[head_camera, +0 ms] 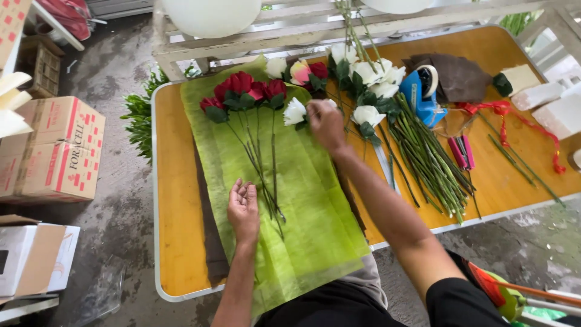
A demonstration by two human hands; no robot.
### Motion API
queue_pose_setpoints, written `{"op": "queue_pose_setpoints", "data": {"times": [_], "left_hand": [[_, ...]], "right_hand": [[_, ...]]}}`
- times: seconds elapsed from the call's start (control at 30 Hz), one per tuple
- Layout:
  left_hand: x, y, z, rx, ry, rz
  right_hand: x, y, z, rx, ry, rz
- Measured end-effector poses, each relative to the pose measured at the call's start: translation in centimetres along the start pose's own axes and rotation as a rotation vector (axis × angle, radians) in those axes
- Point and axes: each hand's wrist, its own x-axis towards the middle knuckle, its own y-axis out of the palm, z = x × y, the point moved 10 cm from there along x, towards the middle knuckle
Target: The person arranges red and white artificial roses on a green sheet of tissue paper laid out on a table. They pick up individual flowers, adjust their stems, and place them in a row on the paper.
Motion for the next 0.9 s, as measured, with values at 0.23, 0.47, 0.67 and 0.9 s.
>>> {"op": "queue_pose_setpoints", "data": {"times": [0.23, 0.47, 0.67, 0.9], "left_hand": [[0.2, -0.6, 0.3, -0.050, 0.000, -0.052], [0.6, -0.5, 1.5, -0.014, -0.014, -0.001], [0.7, -0.3, 2.1, -0.008, -0.018, 0.009], [0.6, -0.3, 2.0, 0.009, -0.007, 0.021]], "right_hand": [[8.0, 1.7, -10.9, -0.256, -0.013, 0.110], [9.1, 2.0, -8.0, -0.383, 0.229, 0.465], [9.0, 6.9, -14.3, -0.481, 0.194, 0.599], [8.1, 3.0, -11.4, -0.440, 0.136, 0.312]]}}
